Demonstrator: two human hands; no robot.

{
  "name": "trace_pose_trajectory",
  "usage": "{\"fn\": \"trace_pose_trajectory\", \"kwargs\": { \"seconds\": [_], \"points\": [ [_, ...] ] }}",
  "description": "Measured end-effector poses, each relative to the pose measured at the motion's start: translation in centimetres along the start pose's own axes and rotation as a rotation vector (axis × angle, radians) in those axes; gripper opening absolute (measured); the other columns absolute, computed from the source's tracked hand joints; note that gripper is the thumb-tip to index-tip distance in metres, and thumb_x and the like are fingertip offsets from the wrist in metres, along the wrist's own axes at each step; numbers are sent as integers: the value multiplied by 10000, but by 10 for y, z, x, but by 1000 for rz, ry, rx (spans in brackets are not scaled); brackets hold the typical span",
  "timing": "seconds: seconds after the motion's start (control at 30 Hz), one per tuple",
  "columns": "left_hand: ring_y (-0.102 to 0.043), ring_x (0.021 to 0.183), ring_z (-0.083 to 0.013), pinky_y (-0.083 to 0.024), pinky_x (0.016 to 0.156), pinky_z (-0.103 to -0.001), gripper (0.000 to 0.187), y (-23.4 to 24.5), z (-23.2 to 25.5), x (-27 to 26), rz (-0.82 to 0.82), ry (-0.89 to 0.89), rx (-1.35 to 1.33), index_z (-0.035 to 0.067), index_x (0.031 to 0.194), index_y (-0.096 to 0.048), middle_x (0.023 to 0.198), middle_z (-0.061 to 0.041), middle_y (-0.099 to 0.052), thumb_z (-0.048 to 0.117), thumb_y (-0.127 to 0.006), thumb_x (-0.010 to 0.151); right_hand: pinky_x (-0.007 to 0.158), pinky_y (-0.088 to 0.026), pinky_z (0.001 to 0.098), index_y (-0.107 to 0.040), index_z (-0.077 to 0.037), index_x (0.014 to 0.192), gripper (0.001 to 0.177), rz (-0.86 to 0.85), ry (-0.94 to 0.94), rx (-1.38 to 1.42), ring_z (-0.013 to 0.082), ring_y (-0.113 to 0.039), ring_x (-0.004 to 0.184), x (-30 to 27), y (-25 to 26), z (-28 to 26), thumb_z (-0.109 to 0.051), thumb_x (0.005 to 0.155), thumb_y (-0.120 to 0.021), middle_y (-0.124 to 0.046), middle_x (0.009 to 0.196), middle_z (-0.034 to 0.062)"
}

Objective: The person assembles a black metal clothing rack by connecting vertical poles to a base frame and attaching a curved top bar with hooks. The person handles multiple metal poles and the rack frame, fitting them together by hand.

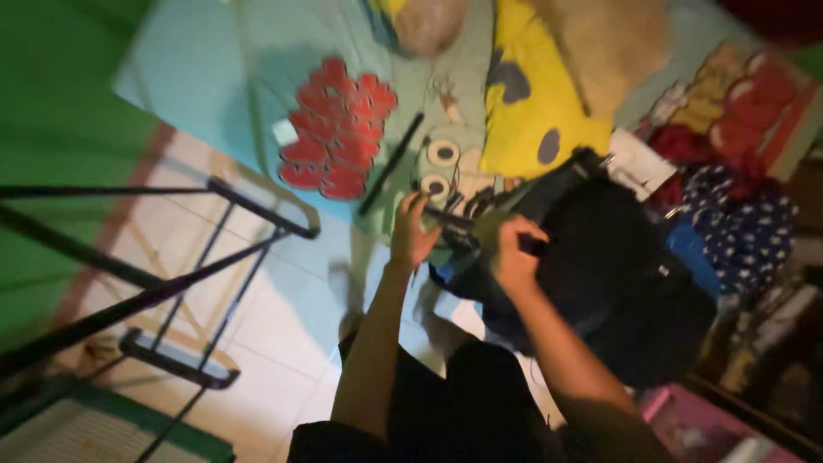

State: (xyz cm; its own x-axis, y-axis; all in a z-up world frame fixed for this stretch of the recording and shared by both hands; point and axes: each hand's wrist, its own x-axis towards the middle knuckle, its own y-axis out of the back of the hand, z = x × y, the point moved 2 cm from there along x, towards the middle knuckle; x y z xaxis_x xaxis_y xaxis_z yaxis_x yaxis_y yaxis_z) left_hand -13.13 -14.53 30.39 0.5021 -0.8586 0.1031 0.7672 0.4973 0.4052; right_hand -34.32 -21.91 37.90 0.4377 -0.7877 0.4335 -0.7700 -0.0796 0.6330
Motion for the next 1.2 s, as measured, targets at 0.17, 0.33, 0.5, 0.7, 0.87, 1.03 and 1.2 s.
{"fn": "trace_pose_trajectory", "kwargs": {
  "seconds": [0.17, 0.33, 0.5, 0.7, 0.87, 1.03, 1.2],
  "points": [
    [-608, 1269, -369, -480, 1118, -433, 485, -42, -8, 29, 8, -122, -338, 87, 1295, -622, 1299, -170, -653, 125, -756, 830, 824, -504, 396, -591, -54, 896, 130, -149, -211, 160, 283, -625, 899, 22, -89, 22, -148, 969, -641, -662, 990, 164],
    [-655, 874, -386, -516, 776, -436, 231, -61, -32, 81, -23, -115, -505, 63, 990, -677, 910, -177, -679, 129, -741, 778, 1039, -458, 408, -625, -64, 998, 289, -365, -48, 359, 313, -632, 1149, 116, -102, -30, -338, 1069, -688, -703, 1209, 140],
    [-631, 803, -393, -474, 754, -472, 200, -53, -15, 98, 29, -14, -338, 69, 771, -623, 774, -168, -637, 156, -774, 870, 1096, -320, 534, -578, -16, 1307, 647, -459, 173, -31, 430, -449, 1336, 197, -53, -110, -572, 981, -643, -494, 1424, 277],
    [-636, 876, -384, -502, 774, -461, 161, -60, -10, 84, 94, -119, -151, 26, 933, -692, 890, -190, -671, 140, -702, 819, 1143, -103, 668, -468, -52, 1508, 663, -557, 230, -511, 474, -321, 1472, 207, -87, -125, -536, 1061, -547, -425, 1545, 303],
    [-650, 934, -379, -512, 820, -466, 284, -89, -31, 96, 139, -245, 145, -4, 1008, -705, 968, -197, -687, 125, -667, 758, 1226, 22, 711, -366, -52, 1650, 668, -605, 84, -421, 492, -193, 1596, 237, -81, -134, -440, 1116, -459, -300, 1696, 307],
    [-645, 931, -372, -497, 822, -406, 211, -99, -50, 102, -97, 32, -364, 64, 918, -672, 895, -169, -685, 158, -807, 786, 1207, -331, 500, -444, -36, 1528, 620, -538, -7, -395, 413, -432, 1428, 239, -33, -126, -437, 1099, -645, -453, 1551, 239],
    [-608, 1023, -336, -450, 877, -431, 460, -63, -27, 90, -107, -100, -175, 131, 1079, -670, 1047, -131, -664, 170, -825, 647, 732, -568, 490, -811, -146, 1087, 212, -700, -206, -586, 415, -699, 786, 196, -53, -97, -292, 989, -693, -718, 851, 210]
  ]
}}
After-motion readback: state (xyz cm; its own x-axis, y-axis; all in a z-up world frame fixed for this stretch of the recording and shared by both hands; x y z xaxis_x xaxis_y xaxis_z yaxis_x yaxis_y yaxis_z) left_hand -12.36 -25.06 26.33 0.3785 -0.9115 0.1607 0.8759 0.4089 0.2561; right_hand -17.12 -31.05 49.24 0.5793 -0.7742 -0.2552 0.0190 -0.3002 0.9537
